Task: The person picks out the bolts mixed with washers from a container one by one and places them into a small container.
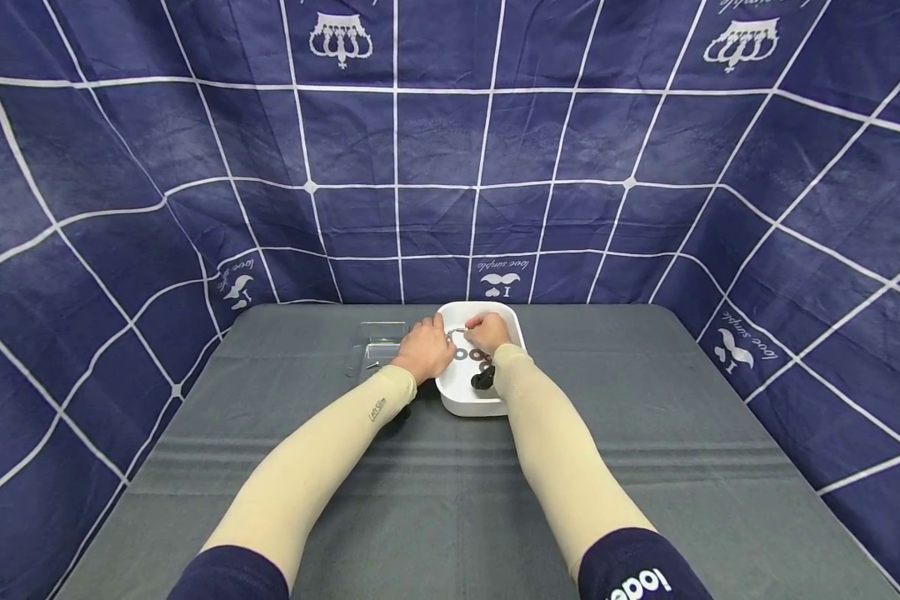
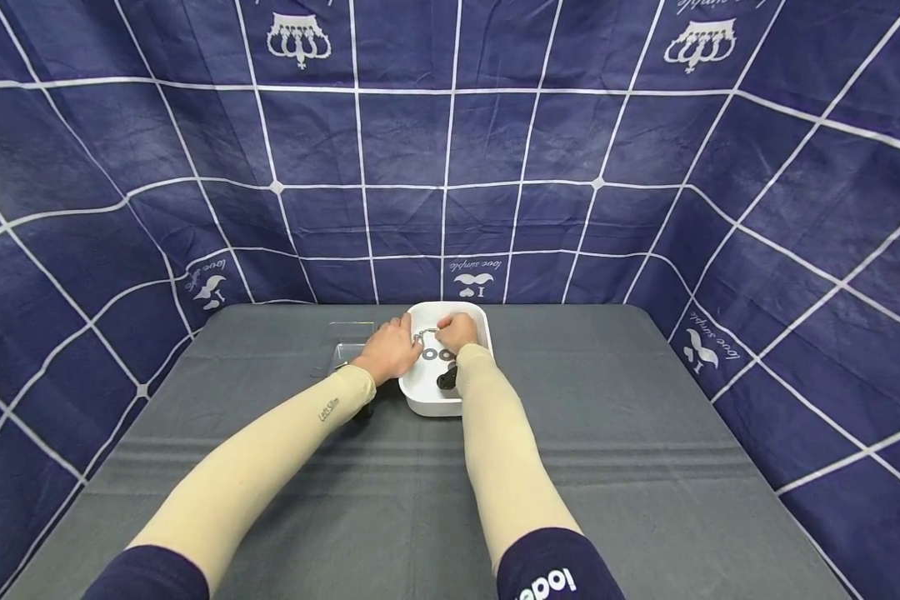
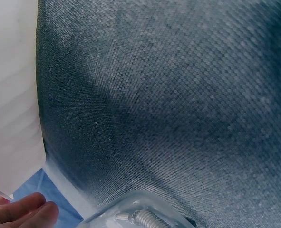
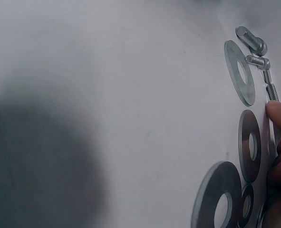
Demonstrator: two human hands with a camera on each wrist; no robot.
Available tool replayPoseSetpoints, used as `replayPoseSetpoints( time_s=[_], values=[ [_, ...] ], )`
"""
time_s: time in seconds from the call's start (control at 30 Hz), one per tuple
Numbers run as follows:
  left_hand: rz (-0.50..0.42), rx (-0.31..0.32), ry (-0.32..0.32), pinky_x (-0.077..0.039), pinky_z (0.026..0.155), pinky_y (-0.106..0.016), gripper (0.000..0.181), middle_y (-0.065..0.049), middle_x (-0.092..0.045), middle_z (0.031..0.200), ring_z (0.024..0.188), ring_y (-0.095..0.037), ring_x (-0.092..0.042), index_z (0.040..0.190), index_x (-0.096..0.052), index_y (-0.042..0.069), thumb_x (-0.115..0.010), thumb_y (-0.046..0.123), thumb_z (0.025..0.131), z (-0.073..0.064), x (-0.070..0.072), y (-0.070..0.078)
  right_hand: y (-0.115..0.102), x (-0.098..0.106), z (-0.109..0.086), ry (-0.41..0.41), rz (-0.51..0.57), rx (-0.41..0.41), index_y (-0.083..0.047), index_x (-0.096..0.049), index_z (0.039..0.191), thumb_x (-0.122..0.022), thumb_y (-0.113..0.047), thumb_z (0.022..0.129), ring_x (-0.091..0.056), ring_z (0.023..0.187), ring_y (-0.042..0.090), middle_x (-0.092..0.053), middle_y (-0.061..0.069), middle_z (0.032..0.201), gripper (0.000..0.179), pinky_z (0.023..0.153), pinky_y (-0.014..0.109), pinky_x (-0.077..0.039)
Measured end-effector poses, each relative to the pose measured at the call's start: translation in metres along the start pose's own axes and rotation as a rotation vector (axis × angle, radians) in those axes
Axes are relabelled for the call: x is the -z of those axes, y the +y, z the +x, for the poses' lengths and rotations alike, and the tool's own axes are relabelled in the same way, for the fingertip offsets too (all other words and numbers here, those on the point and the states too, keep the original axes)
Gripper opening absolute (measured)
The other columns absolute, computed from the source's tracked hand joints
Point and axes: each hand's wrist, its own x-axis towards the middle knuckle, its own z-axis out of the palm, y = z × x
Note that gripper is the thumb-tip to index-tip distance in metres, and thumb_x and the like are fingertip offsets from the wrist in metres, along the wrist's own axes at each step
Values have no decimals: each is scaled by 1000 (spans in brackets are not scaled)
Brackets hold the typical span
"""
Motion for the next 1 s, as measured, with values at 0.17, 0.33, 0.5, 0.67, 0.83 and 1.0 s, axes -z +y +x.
replayPoseSetpoints(
  time_s=[0.17, 0.33, 0.5, 0.67, 0.83, 1.0],
  values=[
    [-10, 11, -6, -52, 96, -49, 55, -24, -58, 119, 113, -38, -59, 137, -41, -7, -48, 30, 97, 0, 3, 1, 0, 1, 1, -9, 6, -12, -5, -76, 98, -74, -10, 85, -57, 75, 16, -70, 5, 86, 14, 63, 22, -43],
    [-7, 9, -8, -52, 96, -49, 55, -23, -58, 119, 113, -38, -59, 137, -41, -6, -48, 30, 96, 0, 3, 2, 1, 1, 2, -2, -10, -5, -6, -77, 94, -73, -10, 84, -58, 74, 16, -70, 4, 82, 11, 65, 21, -42],
    [-4, 15, -2, -52, 96, -49, 55, -23, -58, 119, 113, -37, -59, 137, -42, -6, -48, 29, 96, 0, 2, 1, 2, -1, 3, -9, -12, 11, -5, -76, 91, -72, -10, 85, -57, 74, 17, -69, 5, 82, 9, 63, 21, -43],
    [-5, 3, 2, -51, 97, -48, 56, -23, -57, 119, 113, -37, -58, 139, -40, -8, -49, 28, 96, 0, 3, 1, -2, 0, 2, 5, -50, 21, -5, -76, 90, -70, -9, 85, -57, 71, 16, -70, 6, 84, 9, 61, 20, -42],
    [3, -3, 15, -52, 96, -49, 55, -23, -57, 117, 112, -37, -58, 136, -42, -8, -50, 28, 95, -1, 3, 2, -5, 1, -1, 4, -72, 24, -4, -74, 87, -68, -7, 84, -55, 68, 16, -68, 6, 80, 7, 59, 20, -41],
    [22, -9, 8, -53, 95, -48, 57, -22, -55, 120, 112, -36, -57, 137, -43, -8, -49, 29, 95, -3, 4, 3, -5, 1, 0, -5, -139, 83, -4, -74, 83, -68, -6, 83, -59, 71, 20, -69, 7, 78, 6, 66, 25, -47]
  ],
)
